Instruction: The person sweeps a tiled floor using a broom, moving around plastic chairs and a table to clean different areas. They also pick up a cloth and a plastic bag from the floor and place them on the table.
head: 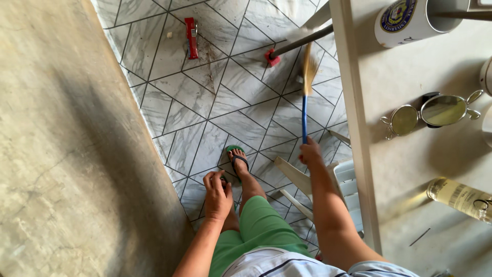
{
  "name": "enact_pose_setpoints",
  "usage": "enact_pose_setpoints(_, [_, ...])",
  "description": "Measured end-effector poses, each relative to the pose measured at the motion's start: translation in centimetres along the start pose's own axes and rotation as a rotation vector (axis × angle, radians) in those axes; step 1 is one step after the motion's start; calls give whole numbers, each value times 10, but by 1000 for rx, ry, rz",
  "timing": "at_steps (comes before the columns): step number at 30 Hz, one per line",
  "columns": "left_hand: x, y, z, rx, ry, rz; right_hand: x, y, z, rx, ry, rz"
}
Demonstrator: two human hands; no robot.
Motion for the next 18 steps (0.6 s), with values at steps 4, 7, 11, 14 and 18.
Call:
enact_pose_setpoints(4, [-2, 3, -4, 7, 21, 7, 19, -19, 21, -306, -72, -67])
enact_pose_setpoints(7, [-5, 2, -7, 12, 27, -27, 18, -7, 17, -74, -192, -174])
enact_pose_setpoints(11, [-14, 8, -12, 0, 50, -19, -42, 39, 51, 125, -174, -292])
enact_pose_setpoints(14, [-25, 18, -20, 9, 131, 48, -131, 72, 112, 149, -232, -295])
enact_pose_setpoints(18, [-32, 25, -33, 49, 252, 86, -250, 79, 154, 209, -469, -43])
Point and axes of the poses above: each hand's wrist, its own x-axis towards the middle knuckle, its own z-axis out of the palm, y = z × x, the point moved 5 cm from there along x, towards the middle knuckle, and after that the axes turned 9 degrees about -y, right-handed, at the moved point
